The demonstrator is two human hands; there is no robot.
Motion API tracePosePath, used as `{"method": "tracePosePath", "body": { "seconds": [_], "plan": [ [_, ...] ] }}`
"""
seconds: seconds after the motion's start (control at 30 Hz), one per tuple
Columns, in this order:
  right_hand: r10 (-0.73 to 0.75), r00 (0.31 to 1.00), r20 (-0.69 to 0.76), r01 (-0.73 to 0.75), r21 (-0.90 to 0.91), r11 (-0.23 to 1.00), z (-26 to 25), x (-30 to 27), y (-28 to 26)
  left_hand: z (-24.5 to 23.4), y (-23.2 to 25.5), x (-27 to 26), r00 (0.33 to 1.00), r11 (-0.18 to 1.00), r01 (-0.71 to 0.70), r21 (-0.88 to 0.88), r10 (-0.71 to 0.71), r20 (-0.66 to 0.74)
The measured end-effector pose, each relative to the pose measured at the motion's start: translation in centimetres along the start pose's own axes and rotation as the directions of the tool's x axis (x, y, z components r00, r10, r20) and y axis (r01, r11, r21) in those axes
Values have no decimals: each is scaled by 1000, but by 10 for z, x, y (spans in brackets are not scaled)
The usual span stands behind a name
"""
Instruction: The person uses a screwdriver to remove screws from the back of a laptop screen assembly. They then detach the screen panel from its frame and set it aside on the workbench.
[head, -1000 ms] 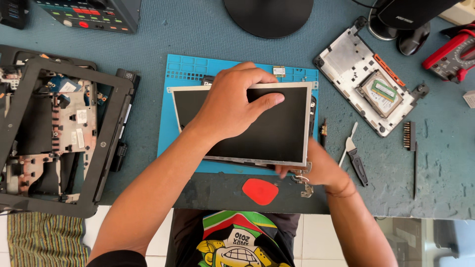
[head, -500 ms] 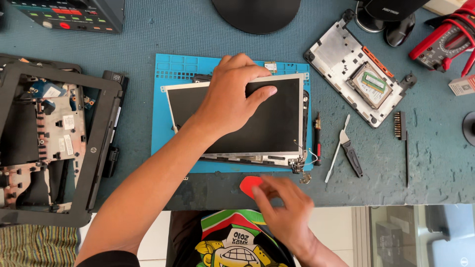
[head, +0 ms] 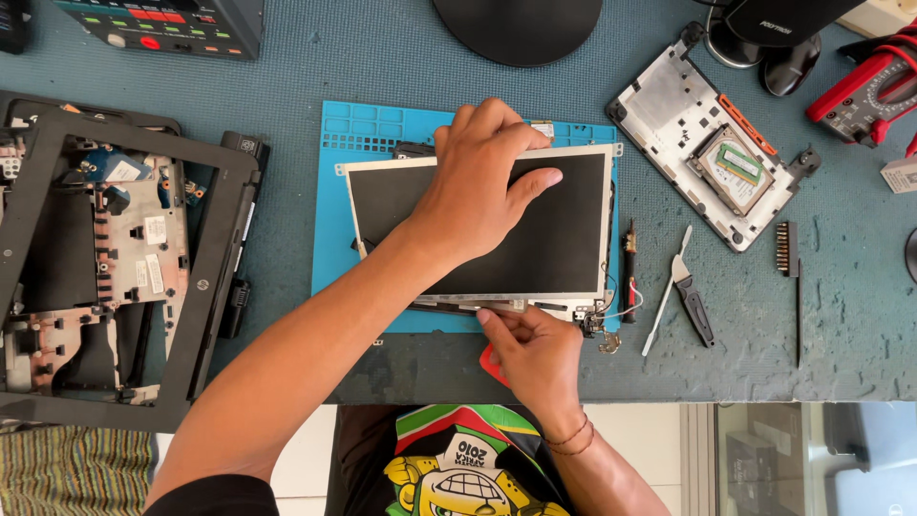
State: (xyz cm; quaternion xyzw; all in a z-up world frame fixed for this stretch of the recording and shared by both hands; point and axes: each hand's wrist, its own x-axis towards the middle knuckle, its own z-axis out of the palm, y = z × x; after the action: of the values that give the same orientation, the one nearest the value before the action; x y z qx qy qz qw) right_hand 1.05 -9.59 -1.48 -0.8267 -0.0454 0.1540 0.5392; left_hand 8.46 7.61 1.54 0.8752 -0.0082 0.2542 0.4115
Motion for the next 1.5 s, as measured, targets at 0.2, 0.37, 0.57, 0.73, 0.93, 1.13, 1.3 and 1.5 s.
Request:
{"method": "tracePosePath", "body": {
  "seconds": [0.2,0.37,0.57,0.73,0.93,1.13,1.3,1.5],
  "plan": [
    [-240,968,-78,218,-215,952,5,6,17,-1,0,-1,1000,999,24,-32,-24,-3],
    [-268,961,-69,247,-219,944,7,2,7,-2,-1,-1,1000,999,24,-33,-25,-13],
    [-171,985,-15,168,-118,979,7,-1,-2,0,-2,0,1000,1000,21,-21,-21,-11],
    [-98,995,2,98,-31,995,7,1,3,1,-3,-1,1000,999,26,-20,-26,-17],
    [-83,996,26,81,85,993,7,3,11,-1,-3,1,999,999,31,-31,-31,-7],
    [-70,997,13,68,125,990,7,0,13,0,-2,1,999,999,36,-35,-35,4],
    [-63,997,40,56,168,984,7,0,12,1,-2,1,1000,999,27,-37,-27,13],
    [-22,996,81,14,100,995,4,4,15,-2,-1,1,999,999,30,-32,-29,25]
  ]
}}
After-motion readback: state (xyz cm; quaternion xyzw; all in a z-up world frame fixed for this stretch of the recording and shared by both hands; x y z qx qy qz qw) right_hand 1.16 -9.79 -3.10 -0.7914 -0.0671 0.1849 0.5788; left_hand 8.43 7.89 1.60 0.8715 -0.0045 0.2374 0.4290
